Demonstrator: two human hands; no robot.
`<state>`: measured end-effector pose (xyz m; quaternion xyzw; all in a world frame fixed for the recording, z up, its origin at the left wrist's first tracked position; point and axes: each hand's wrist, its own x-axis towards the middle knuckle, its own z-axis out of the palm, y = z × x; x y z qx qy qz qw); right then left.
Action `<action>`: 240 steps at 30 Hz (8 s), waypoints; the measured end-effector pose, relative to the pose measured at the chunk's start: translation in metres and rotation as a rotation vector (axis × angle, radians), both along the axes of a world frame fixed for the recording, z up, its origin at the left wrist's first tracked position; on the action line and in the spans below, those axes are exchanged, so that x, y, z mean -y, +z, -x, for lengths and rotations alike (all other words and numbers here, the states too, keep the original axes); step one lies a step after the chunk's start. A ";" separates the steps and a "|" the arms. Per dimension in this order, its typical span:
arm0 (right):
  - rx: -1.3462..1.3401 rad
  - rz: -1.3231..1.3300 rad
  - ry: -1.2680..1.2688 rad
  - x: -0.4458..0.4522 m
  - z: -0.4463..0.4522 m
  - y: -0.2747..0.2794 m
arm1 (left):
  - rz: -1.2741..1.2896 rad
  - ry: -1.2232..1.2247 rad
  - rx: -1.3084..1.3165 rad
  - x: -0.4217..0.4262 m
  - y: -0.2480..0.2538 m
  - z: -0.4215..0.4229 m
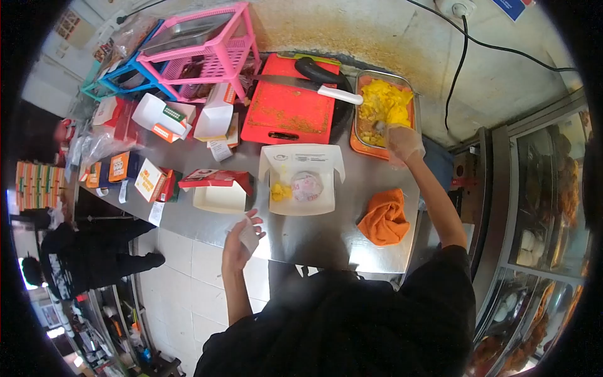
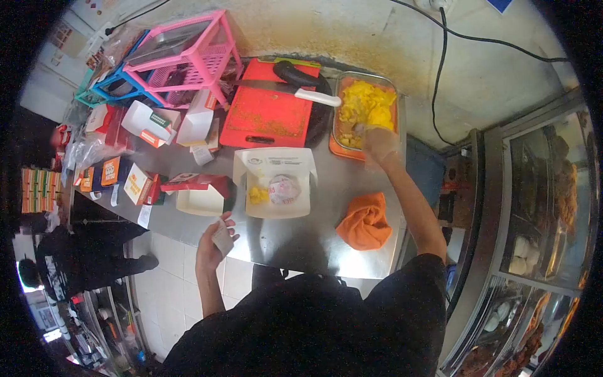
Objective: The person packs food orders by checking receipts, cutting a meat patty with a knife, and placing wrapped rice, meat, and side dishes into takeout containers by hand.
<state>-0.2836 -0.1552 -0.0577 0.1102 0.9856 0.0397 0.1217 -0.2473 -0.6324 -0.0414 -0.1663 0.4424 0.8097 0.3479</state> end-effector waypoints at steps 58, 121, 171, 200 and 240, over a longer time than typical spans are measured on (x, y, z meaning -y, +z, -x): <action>-0.701 1.548 0.012 0.333 -0.052 0.110 | -0.555 -0.018 -0.172 0.007 0.144 0.052; -1.076 1.058 -0.319 0.172 -0.388 0.150 | -0.879 -0.622 0.047 -0.215 0.108 -0.101; -0.287 1.220 0.196 0.131 0.157 0.013 | -0.554 0.110 -0.184 -0.064 0.088 0.169; -0.493 -0.094 0.084 0.099 0.180 -0.019 | 0.062 -0.404 -0.312 -0.109 0.073 0.284; -0.068 0.253 0.307 0.153 0.117 0.024 | 0.921 -0.279 -1.891 -0.244 -0.036 0.376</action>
